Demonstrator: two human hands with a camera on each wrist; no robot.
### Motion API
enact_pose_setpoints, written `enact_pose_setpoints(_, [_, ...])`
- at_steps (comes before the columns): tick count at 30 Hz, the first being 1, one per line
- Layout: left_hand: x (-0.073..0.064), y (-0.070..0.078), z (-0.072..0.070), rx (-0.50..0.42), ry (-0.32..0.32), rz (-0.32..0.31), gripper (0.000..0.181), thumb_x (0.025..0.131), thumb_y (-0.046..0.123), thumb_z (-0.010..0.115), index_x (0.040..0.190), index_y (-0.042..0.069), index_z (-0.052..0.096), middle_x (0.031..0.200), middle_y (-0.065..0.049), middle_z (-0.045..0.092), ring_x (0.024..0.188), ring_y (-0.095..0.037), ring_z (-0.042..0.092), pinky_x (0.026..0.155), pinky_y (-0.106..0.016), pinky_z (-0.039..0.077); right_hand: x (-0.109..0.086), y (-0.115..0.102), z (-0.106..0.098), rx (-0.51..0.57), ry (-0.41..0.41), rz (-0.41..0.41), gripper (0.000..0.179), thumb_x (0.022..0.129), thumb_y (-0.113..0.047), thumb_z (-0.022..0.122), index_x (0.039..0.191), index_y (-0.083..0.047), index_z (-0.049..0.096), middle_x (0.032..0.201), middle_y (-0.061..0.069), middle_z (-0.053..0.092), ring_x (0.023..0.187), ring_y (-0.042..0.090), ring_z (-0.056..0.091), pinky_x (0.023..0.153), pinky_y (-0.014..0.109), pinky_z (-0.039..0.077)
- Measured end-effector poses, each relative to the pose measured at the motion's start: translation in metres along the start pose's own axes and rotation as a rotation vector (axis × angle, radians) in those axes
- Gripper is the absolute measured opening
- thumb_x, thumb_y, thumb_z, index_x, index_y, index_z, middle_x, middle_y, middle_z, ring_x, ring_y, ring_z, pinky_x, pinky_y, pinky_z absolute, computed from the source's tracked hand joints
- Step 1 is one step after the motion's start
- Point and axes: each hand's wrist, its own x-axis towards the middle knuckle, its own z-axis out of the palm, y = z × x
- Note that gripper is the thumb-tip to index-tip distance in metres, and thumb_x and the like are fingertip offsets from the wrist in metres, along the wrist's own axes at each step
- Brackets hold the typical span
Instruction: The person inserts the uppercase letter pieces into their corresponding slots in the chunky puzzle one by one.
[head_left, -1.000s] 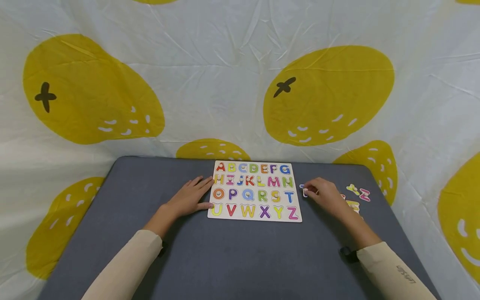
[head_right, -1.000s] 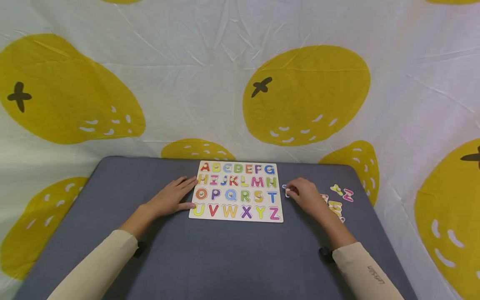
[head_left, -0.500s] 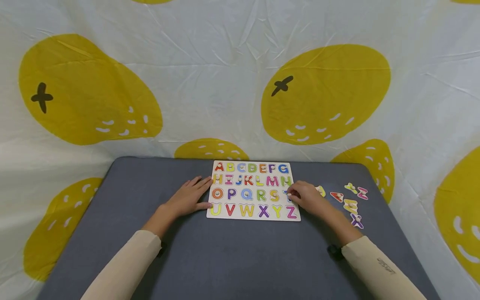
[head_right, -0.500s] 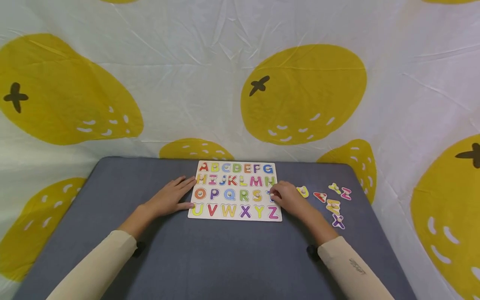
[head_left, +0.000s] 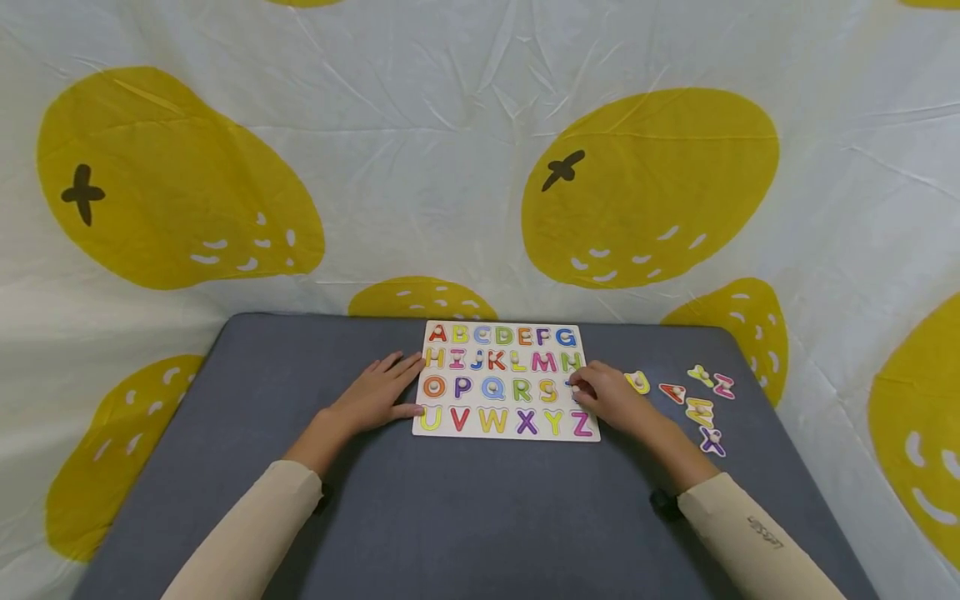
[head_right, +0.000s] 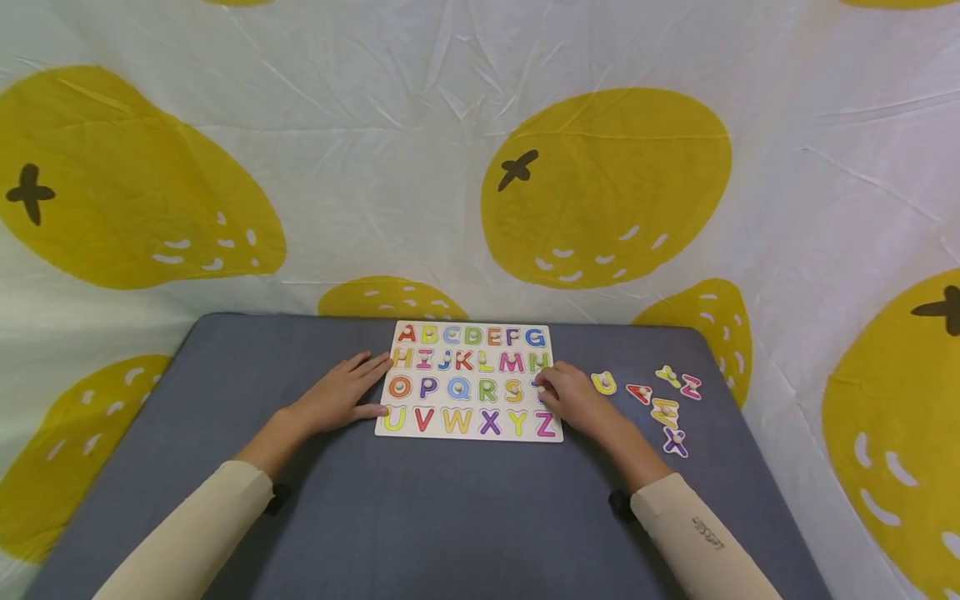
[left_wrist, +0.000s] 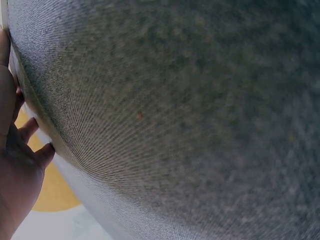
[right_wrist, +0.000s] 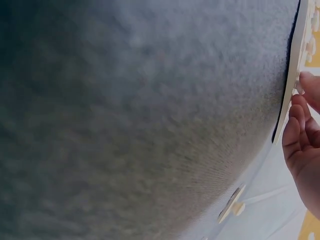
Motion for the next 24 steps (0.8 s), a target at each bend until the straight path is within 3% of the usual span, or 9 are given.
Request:
enact_pose_setpoints(8, [-0.001,0.000,-0.001,0.007,-0.002,0.007,0.088,0.098,0.061,0.060,0.166,0.016,0.025,0.171,-0.005,0.028,0.158,-0.038,0.023,0.123,-0.064,0.024,-0.014,0.008,-0.012,-0.008,0.082,0.030,0.022,0.091,-0.009,0.079,0.111,-0.002,0.073,0.097,0.006,0.065,0.083,0.016,0.059,0.073,0.035,0.052])
enact_pose_setpoints(15, [-0.003,0.002,-0.006,0.016,-0.010,0.002,0.085,0.099,0.059,0.058,0.166,0.016,0.026,0.171,-0.005,0.028,0.158,-0.039,0.023,0.123,-0.064,0.024,-0.031,0.035,-0.034,-0.037,0.133,0.069,0.021,0.090,-0.004,0.079,0.110,-0.002,0.074,0.100,0.011,0.068,0.086,0.024,0.066,0.075,0.042,0.057])
enact_pose_setpoints(24, [-0.002,0.000,-0.007,0.016,-0.003,0.017,0.080,0.102,0.054,0.058,0.165,0.015,0.028,0.170,-0.006,0.031,0.157,-0.039,0.025,0.122,-0.064,0.026,-0.042,0.064,-0.047,-0.098,0.149,0.061,0.017,0.089,-0.002,0.079,0.104,0.002,0.073,0.094,0.016,0.065,0.078,0.027,0.061,0.069,0.043,0.052])
